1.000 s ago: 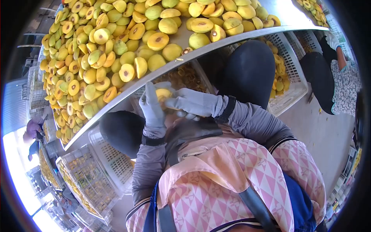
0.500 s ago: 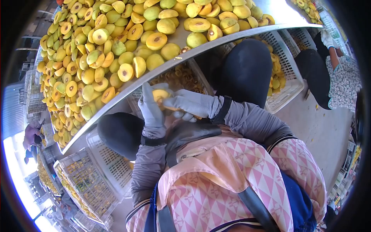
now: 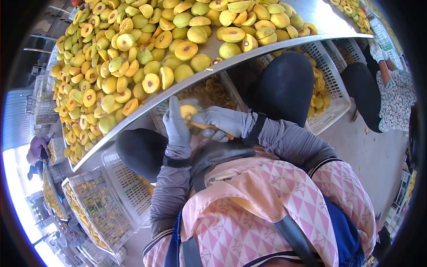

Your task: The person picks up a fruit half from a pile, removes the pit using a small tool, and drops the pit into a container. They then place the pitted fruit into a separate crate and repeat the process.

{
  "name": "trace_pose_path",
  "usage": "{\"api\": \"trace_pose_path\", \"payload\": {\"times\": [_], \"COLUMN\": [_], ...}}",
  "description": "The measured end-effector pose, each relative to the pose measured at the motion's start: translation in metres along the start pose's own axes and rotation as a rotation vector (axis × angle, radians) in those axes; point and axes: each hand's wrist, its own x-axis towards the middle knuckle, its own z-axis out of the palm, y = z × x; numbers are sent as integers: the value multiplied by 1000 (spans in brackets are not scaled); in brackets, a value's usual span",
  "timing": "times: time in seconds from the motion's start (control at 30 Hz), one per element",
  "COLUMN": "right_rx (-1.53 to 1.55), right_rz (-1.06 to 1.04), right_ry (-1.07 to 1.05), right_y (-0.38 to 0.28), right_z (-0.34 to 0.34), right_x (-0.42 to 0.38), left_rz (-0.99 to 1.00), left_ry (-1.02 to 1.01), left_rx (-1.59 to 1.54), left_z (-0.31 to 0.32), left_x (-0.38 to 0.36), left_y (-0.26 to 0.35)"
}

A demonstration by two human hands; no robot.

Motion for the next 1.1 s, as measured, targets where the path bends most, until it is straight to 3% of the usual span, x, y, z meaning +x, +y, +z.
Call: {"api": "trace_pose_path", "payload": {"times": [0.07, 0.17, 0.23, 0.4, 0.53, 0.57, 0.67, 0.77, 0.87, 0.93, 1.0, 1.1], "right_rx": [-23, 106, 11, -252, -926, -976, -1142, -1176, -1145, -1121, -1102, -1066], "right_rz": [-2, -226, -246, -292, -559, -484, -576, -498, -417, -461, -616, -553], "right_ry": [25, -68, 44, 294, 447, 464, 516, 482, 460, 484, 560, 546], "right_y": [0, -6, -2, 16, 38, 30, 41, 31, 20, 21, 30, 22], "right_z": [1, -7, -9, -17, -37, -29, -30, -26, -20, -19, -23, -25], "right_x": [1, -8, -6, 25, 43, 31, 29, 20, 16, 19, 23, 23], "left_rz": [-57, -234, 105, 115, 274, 300, 271, -23, 219, 565, 587, 825], "left_ry": [27, 260, 217, 98, 223, 268, 405, 492, 434, 287, 109, -214], "left_rx": [-72, -595, -158, -117, 381, 445, 776, 1459, 1131, 1241, 1201, 1272], "left_z": [-1, -6, -4, -33, -122, -149, -251, -254, -214, -160, -112, -77], "left_x": [2, 1, -3, -31, -66, -74, -73, -73, -39, -5, 32, 99], "left_y": [1, 1, 6, 58, 95, 100, 81, 87, 93, 99, 97, 73]}}
